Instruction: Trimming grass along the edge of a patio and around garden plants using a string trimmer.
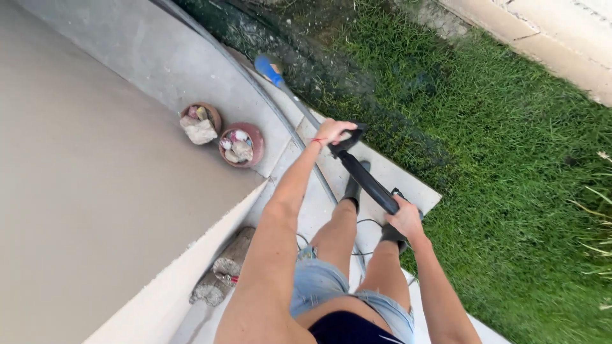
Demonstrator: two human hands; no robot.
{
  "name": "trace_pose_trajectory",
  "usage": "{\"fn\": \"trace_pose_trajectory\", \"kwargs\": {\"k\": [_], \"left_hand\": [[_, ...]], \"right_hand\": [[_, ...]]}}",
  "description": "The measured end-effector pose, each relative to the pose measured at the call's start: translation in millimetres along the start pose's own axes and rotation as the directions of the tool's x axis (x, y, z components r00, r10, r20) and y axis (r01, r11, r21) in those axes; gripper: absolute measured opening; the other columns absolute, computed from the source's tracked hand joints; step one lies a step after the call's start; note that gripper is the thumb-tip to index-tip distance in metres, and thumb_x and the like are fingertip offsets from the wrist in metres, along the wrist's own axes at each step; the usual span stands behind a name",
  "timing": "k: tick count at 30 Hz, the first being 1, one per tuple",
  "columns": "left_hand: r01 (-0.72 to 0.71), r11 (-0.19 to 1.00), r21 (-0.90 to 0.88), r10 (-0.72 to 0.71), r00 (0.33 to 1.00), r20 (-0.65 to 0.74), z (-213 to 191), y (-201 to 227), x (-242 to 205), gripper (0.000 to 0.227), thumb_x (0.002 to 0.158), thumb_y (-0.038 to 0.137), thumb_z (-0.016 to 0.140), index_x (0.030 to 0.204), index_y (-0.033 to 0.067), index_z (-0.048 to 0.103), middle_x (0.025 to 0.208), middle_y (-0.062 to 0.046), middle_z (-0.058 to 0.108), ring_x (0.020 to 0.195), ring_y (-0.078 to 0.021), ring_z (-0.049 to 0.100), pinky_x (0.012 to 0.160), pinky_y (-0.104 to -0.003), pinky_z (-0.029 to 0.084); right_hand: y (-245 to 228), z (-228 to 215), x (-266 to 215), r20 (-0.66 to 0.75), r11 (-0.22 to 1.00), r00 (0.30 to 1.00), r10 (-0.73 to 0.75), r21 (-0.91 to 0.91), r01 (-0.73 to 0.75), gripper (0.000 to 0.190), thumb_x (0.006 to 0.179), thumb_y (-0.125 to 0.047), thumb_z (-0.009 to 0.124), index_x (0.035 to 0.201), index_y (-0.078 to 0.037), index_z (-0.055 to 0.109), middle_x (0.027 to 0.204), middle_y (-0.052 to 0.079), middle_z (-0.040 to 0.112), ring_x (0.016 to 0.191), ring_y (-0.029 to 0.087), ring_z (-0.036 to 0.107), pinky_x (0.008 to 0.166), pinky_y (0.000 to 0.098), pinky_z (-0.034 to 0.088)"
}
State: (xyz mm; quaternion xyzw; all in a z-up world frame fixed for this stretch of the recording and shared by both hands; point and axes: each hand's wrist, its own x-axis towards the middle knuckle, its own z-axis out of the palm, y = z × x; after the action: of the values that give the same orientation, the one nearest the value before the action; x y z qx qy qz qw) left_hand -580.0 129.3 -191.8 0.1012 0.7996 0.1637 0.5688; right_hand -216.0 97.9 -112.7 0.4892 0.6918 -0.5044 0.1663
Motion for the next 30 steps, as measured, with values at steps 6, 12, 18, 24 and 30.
{"fn": "trace_pose_trajectory", "kwargs": {"k": [6, 12, 18, 24, 30], "left_hand": [[-0.023, 0.999, -0.043, 0.019, 0.995, -0.102, -89.2, -10.5, 40.6, 0.06, 0.059, 0.065, 0.079, 0.043, 0.0095, 0.06, 0.036, -0.009, 0.046, 0.045, -0.0231, 0.054, 0.062, -0.029, 0.045], [-0.096, 0.993, -0.064, 0.092, 0.993, -0.069, -115.0, 29.0, -1.7, 0.055, 0.065, 0.059, 0.078, 0.047, 0.0107, 0.059, 0.034, -0.004, 0.04, 0.036, -0.0182, 0.049, 0.056, -0.024, 0.039], [-0.108, 0.994, -0.006, 0.108, 0.994, 0.033, -22.0, 21.4, 7.6, 0.051, 0.063, 0.057, 0.081, 0.055, 0.0091, 0.067, 0.042, -0.013, 0.056, 0.046, -0.0256, 0.064, 0.062, -0.027, 0.047], [-0.12, 0.987, 0.104, 0.104, 0.984, 0.144, 59.6, 43.8, -33.0, 0.054, 0.066, 0.062, 0.077, 0.051, 0.0128, 0.062, 0.038, -0.006, 0.051, 0.048, -0.0214, 0.062, 0.069, -0.025, 0.049], [-0.17, 0.967, 0.191, 0.131, 0.97, 0.203, 129.1, 56.0, -41.0, 0.052, 0.062, 0.062, 0.076, 0.053, 0.0124, 0.063, 0.037, -0.005, 0.049, 0.052, -0.0234, 0.064, 0.071, -0.03, 0.051]], "right_hand": [[-69.7, 11.6, 71.6, 0.0, 0.991, 0.993, -0.122, -0.06, 0.121, 0.044, 0.066, -0.018, 0.083, 0.108, -0.01, 0.07, 0.09, 0.016, 0.072, 0.093, 0.039, 0.073, 0.078, 0.0482, 0.059], [-82.7, 7.7, 76.7, 0.026, 0.997, 0.997, -0.073, -0.005, 0.074, 0.045, 0.072, -0.024, 0.082, 0.113, -0.013, 0.068, 0.094, 0.014, 0.072, 0.097, 0.04, 0.072, 0.083, 0.0499, 0.058], [-9.8, 2.9, 18.8, -0.122, 0.993, 0.987, -0.1, -0.079, 0.091, 0.04, 0.07, -0.029, 0.084, 0.101, -0.01, 0.067, 0.084, 0.014, 0.07, 0.086, 0.038, 0.073, 0.075, 0.0487, 0.06], [76.9, 7.7, -35.9, -0.237, 1.0, 0.971, 0.006, -0.001, -0.007, 0.036, 0.062, -0.032, 0.084, 0.091, -0.018, 0.067, 0.075, 0.009, 0.068, 0.076, 0.034, 0.071, 0.067, 0.0472, 0.055], [106.3, 11.5, -79.9, -0.323, 0.991, 0.94, 0.105, 0.116, -0.071, 0.031, 0.061, -0.023, 0.082, 0.087, -0.016, 0.067, 0.071, 0.011, 0.067, 0.075, 0.036, 0.071, 0.067, 0.0453, 0.054]]}}
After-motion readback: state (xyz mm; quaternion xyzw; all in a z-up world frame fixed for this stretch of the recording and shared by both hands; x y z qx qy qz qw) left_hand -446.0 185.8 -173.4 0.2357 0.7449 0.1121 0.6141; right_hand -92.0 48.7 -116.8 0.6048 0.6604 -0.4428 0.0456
